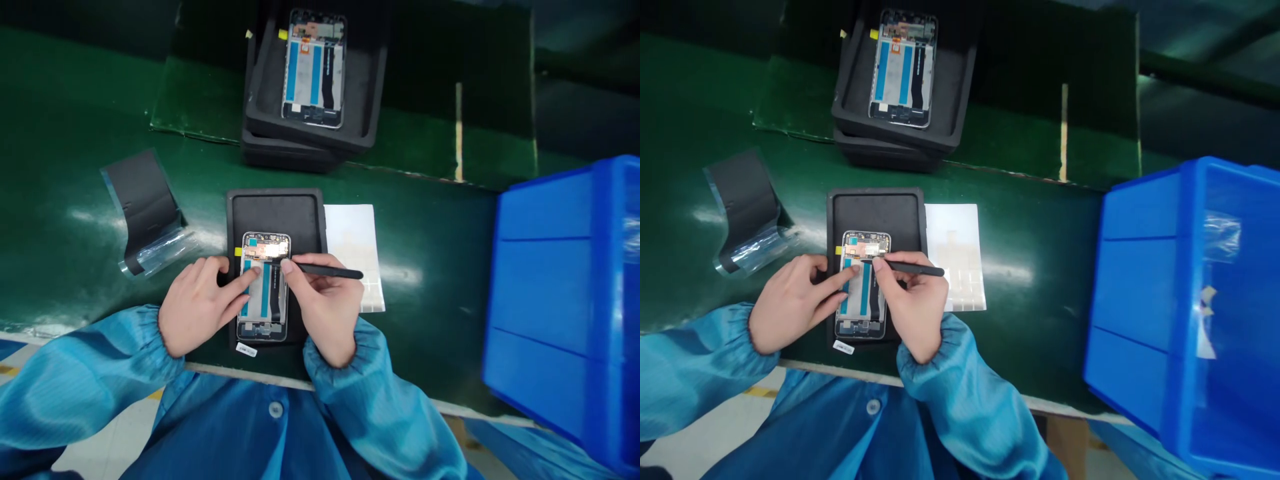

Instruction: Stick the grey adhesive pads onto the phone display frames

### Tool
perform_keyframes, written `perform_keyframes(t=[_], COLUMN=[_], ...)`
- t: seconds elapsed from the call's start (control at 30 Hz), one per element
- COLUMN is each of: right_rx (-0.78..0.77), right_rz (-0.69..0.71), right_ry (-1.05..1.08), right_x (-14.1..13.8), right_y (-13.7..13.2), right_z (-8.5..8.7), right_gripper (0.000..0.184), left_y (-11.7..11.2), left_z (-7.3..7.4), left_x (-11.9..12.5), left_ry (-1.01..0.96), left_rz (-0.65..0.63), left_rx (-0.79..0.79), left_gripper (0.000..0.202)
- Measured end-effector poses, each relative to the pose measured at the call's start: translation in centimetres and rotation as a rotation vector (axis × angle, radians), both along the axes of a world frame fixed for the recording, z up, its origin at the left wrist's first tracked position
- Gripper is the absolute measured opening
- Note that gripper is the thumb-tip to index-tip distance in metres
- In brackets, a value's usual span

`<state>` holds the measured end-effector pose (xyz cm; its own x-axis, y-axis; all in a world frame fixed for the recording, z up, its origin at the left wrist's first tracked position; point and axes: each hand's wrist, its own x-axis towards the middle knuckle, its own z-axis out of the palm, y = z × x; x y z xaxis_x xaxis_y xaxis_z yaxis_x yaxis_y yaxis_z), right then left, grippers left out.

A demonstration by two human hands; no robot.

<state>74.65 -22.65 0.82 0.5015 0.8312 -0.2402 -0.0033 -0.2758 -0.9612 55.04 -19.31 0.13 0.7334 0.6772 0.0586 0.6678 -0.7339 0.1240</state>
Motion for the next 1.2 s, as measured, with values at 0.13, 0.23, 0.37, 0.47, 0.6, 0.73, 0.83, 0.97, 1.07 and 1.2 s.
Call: perform_keyframes(t=[0.13,0.23,0.37,0.47,0.6,0.73,0.83,0.97,1.07,1.2], right_rx=[0.049,0.072,0.124,0.152,0.171,0.229,0.28,0.28,0.228,0.234], right_rz=[0.009,0.024,0.034,0.016,-0.014,-0.039,-0.113,-0.196,-0.143,-0.204], right_ry=[0.048,0.057,0.067,0.095,0.154,0.17,0.12,0.134,0.223,0.245], right_x=[0.0,0.0,0.1,0.1,0.2,1.2,3.1,4.9,4.7,3.5], right_y=[-0.1,-0.2,-0.3,0.0,0.5,0.0,-1.4,-4.2,-5.9,-6.9], right_z=[-0.4,-0.7,-1.1,-1.3,-1.2,-0.6,-0.4,-1.2,-2.0,-1.8], right_gripper=[0.02,0.021,0.024,0.027,0.03,0.03,0.026,0.023,0.024,0.027], left_y=[0.2,0.6,0.7,0.1,-0.9,-1.6,-3.0,-5.8,-7.0,-7.2], left_z=[1.0,2.2,2.5,1.3,-0.4,-0.4,0.6,1.7,2.0,1.9], left_x=[0.8,1.4,1.3,0.8,0.4,-0.2,-0.6,0.4,1.8,2.4], left_ry=[0.14,0.24,0.242,0.108,-0.05,-0.126,-0.182,0.085,0.183,-0.126], left_rz=[0.027,0.038,0.041,0.086,0.155,0.174,0.3,0.53,0.553,0.653], left_rx=[-0.051,-0.051,-0.087,-0.068,0.058,0.082,-0.021,-0.212,-0.316,-0.483], left_gripper=[0.045,0.049,0.047,0.039,0.029,0.026,0.034,0.038,0.032,0.021])
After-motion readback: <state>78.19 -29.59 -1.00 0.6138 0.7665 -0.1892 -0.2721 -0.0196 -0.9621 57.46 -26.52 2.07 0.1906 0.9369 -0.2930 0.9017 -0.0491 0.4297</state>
